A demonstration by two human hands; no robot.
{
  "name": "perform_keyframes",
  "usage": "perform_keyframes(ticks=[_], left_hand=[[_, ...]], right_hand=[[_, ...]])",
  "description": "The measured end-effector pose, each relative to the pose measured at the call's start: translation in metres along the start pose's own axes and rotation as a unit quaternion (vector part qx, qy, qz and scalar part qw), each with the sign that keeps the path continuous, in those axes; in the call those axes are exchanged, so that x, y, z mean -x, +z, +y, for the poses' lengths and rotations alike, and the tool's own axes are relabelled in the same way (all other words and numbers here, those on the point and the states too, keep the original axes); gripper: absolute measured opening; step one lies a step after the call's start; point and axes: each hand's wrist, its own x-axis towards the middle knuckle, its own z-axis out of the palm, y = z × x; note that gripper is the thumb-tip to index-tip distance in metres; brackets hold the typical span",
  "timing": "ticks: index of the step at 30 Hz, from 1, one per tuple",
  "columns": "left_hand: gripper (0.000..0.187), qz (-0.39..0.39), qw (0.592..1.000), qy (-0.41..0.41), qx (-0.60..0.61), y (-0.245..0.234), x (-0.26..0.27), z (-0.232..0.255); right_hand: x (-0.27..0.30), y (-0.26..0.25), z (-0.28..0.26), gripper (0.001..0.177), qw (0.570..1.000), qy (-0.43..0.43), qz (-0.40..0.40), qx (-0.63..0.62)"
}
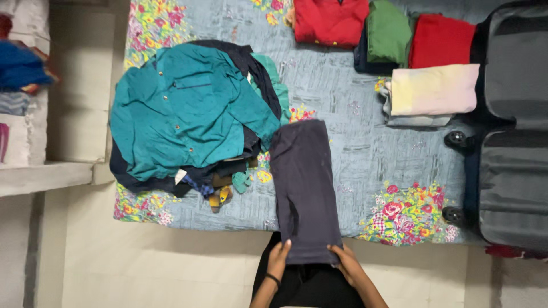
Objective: The person folds several shirts and a pair of shorts one at a time on a bed and stacks them neatly.
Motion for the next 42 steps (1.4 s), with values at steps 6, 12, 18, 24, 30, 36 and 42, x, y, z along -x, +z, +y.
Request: perform_keyframes(ticks=[6, 12, 18, 24, 30, 36, 42], left_hand=[[0.042, -0.01, 0.977, -0.212, -0.016, -0.009, 0.038, 0.009], [0.039, -0.027, 0.982, -0.163, 0.096, 0.002, -0.008, 0.05], [0.043, -0.017, 0.974, -0.094, 0.206, 0.032, -0.148, 0.101], [0.054, 0.044, 0.95, -0.148, 0.271, 0.039, -0.265, 0.144], [0.056, 0.08, 0.985, 0.153, 0.017, 0.037, -0.23, 0.16], [0.053, 0.211, 0.772, 0.398, -0.449, 0.032, -0.138, 0.181], [0.067, 0.225, 0.936, 0.137, -0.232, 0.029, -0.136, 0.106]], right_hand=[[0.054, 0.002, 0.007, 0.051, 0.996, 0.08, 0.045, -0.002], [0.055, 0.031, -0.07, 0.048, 0.993, 0.013, 0.11, -0.03], [-0.051, 0.043, -0.173, 0.032, 0.992, -0.067, 0.069, -0.085], [-0.159, 0.067, -0.249, 0.026, 0.984, -0.038, 0.009, -0.174], [-0.183, 0.061, -0.236, 0.045, 0.948, -0.3, 0.089, 0.056], [-0.147, 0.057, -0.158, 0.063, 0.718, -0.475, 0.254, 0.441], [-0.156, 0.028, -0.082, 0.062, 0.871, -0.359, 0.217, 0.255]])
